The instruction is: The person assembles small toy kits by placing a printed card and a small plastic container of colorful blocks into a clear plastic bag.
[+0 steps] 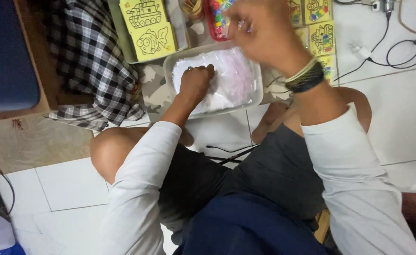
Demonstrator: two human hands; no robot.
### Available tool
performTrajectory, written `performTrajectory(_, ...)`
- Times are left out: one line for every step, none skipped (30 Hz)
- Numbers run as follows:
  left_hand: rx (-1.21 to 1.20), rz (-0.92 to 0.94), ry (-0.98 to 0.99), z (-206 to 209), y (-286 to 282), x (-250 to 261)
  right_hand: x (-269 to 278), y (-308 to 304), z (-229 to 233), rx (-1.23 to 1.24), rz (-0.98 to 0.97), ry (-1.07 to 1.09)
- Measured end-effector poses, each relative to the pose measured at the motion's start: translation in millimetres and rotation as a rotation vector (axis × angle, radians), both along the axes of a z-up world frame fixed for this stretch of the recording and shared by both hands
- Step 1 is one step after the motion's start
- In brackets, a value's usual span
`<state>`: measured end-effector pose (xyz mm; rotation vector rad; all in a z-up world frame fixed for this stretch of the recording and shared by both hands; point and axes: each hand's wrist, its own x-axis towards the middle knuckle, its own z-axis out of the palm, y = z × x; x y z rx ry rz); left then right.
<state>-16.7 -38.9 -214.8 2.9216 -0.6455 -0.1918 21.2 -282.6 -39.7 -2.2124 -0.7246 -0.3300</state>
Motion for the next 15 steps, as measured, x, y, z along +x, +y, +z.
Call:
performTrajectory(-0.024,0.004,-0.004,2,1,1,0,7,-15,-0.103,0.017,-0.033)
performTrajectory(-0.052,0.005,0.002,3,-1,-1,-2,12,-30,-0.209,0.032,-0.058)
performTrajectory(-0.055,0.008,0.010,9,2,-6,-5,13,-37,-0.213,0.036,-0.050)
performTrajectory(-0.066,0.010,0.048,16,3,-5,-2,12,-41,-0.291,0.024,0.026)
performTrajectory(-0.077,0.012,0.086,23,4,-3,1,12,-44,-0.369,0.012,0.102)
performTrajectory(-0.082,0.020,0.084,28,7,0,5,13,-46,-0.374,0.019,0.099)
performTrajectory(-0.121,0.061,0.169,32,9,2,8,14,-48,-0.423,0.000,0.144)
performTrajectory(-0.157,0.101,0.259,36,13,2,9,16,-51,-0.467,-0.019,0.193)
performTrajectory(-0.158,0.107,0.261,40,15,1,12,18,-61,-0.468,-0.012,0.194)
performTrajectory(-0.188,0.115,0.252,44,16,1,15,21,-70,-0.531,0.013,0.303)
performTrajectory(-0.218,0.123,0.243,49,18,2,18,23,-80,-0.594,0.040,0.413)
performTrajectory(-0.217,0.124,0.245,52,19,2,16,26,-83,-0.593,0.041,0.414)
performTrajectory(-0.248,0.161,0.305,55,19,2,14,28,-86,-0.644,0.040,0.473)
performTrajectory(-0.279,0.199,0.366,59,20,2,13,31,-89,-0.696,0.041,0.531)
performTrajectory(-0.279,0.201,0.367,58,20,1,12,33,-89,-0.695,0.043,0.531)
